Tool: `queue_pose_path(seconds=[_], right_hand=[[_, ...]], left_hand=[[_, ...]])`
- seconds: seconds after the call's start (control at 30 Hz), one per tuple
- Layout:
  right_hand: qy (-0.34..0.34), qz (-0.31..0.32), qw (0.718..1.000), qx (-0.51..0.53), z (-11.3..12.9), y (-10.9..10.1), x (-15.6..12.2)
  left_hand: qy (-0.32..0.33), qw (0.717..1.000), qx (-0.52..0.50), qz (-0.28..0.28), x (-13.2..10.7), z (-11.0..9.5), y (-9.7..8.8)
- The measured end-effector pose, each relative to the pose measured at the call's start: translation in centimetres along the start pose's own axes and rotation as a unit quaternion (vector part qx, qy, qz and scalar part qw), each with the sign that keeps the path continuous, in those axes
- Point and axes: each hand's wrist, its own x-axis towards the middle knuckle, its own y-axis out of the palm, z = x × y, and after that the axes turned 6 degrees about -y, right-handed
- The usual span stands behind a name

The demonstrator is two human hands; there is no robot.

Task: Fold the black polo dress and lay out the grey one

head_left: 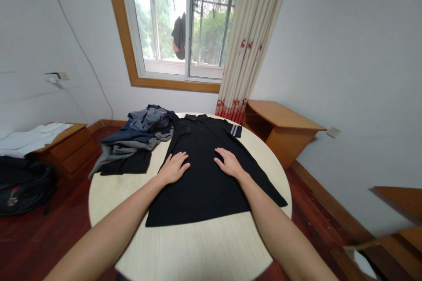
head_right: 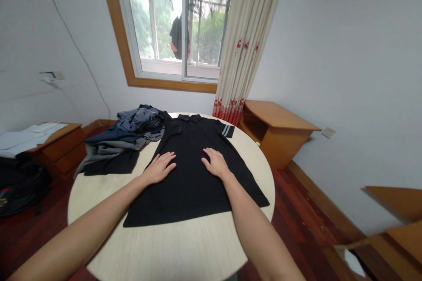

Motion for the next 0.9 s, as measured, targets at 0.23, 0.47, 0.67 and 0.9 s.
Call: queue_pose_path(seconds=[0.23,0.47,0.67,0.9], right_hand=[[0.104,0.069,0.99,-0.07,-3.8,-1.1,-1.6],[0.197,0.074,0.971,-0.115,-8.0,-2.5,-3.8],[0.192,0.065,0.971,-0.123,-7.4,-2.6,-5.4],[0.173,0.063,0.974,-0.135,-6.7,-3.5,-8.1]], left_hand=[[-0.114,0.987,0.113,0.016,0.3,2.1,-0.8],[-0.14,0.983,0.115,0.032,0.4,3.0,-1.3],[-0.135,0.982,0.125,0.05,-0.7,1.7,-1.2],[0.21,0.973,0.051,0.076,-3.4,-4.1,-0.4]])
